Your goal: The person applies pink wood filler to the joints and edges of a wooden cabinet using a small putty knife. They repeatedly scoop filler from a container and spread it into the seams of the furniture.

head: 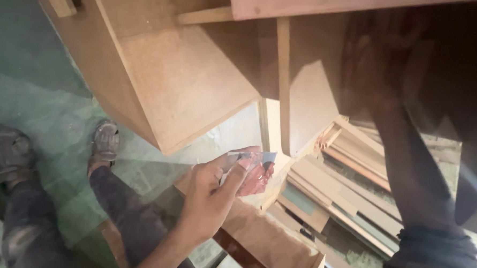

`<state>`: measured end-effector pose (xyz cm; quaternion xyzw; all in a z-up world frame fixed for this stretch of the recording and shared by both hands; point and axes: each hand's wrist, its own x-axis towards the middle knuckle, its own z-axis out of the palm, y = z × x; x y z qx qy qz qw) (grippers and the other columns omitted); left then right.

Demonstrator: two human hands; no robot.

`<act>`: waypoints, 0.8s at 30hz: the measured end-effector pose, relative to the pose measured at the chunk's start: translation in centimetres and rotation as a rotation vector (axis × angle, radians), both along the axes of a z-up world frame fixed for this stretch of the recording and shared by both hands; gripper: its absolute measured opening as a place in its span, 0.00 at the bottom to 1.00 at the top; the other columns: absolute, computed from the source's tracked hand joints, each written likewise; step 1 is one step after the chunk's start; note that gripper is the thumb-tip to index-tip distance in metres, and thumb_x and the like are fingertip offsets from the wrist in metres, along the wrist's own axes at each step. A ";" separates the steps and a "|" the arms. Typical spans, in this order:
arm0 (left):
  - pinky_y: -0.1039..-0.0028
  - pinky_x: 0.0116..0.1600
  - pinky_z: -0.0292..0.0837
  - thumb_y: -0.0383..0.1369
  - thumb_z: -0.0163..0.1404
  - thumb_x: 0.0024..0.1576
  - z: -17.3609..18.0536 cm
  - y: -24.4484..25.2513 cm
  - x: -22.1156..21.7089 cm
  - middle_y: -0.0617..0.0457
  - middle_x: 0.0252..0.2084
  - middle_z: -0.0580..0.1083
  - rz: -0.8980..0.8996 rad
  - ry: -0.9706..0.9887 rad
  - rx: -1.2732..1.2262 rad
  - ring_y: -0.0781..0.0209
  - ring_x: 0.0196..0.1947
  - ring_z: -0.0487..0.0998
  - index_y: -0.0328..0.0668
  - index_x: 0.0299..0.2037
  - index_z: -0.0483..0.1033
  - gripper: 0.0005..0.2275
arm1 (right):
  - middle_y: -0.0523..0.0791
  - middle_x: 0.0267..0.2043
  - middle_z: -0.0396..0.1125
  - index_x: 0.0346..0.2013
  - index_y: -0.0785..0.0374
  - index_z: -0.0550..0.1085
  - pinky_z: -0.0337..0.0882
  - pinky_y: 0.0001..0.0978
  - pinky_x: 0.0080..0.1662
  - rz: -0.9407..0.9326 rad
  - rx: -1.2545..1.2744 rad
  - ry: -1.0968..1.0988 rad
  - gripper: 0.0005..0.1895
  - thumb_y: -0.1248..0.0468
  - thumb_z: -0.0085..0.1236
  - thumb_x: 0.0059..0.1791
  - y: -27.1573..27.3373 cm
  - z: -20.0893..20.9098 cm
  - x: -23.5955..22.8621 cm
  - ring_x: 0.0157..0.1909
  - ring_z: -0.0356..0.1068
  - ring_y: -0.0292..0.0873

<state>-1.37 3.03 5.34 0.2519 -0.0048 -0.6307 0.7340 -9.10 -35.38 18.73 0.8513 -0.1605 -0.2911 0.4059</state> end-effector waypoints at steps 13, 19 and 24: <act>0.77 0.52 0.79 0.32 0.44 0.67 2.6 -2.5 -3.8 0.47 0.45 0.80 -0.008 0.114 -0.190 0.68 0.44 0.79 0.21 0.60 0.73 0.18 | 0.62 0.77 0.53 0.66 0.68 0.69 0.45 0.77 0.64 0.139 0.092 0.114 0.29 0.55 0.53 0.54 0.2 0.7 -7.1 0.69 0.53 0.66; 0.76 0.46 0.72 0.32 0.44 0.72 2.7 -2.9 -6.6 0.47 0.39 0.74 0.016 0.337 -0.302 0.67 0.37 0.72 0.15 0.60 0.73 0.19 | 0.42 0.64 0.62 0.58 0.55 0.76 0.48 0.69 0.70 0.147 -0.067 0.423 0.21 0.59 0.55 0.50 3.3 1.4 -15.8 0.65 0.61 0.45; 0.78 0.49 0.76 0.33 0.43 0.67 2.3 -2.9 -8.0 0.49 0.43 0.79 -0.006 0.226 -0.210 0.69 0.40 0.78 0.20 0.59 0.72 0.19 | 0.43 0.58 0.63 0.67 0.60 0.72 0.54 0.60 0.66 0.351 -0.120 0.317 0.28 0.60 0.55 0.51 5.6 2.2 -18.1 0.64 0.63 0.44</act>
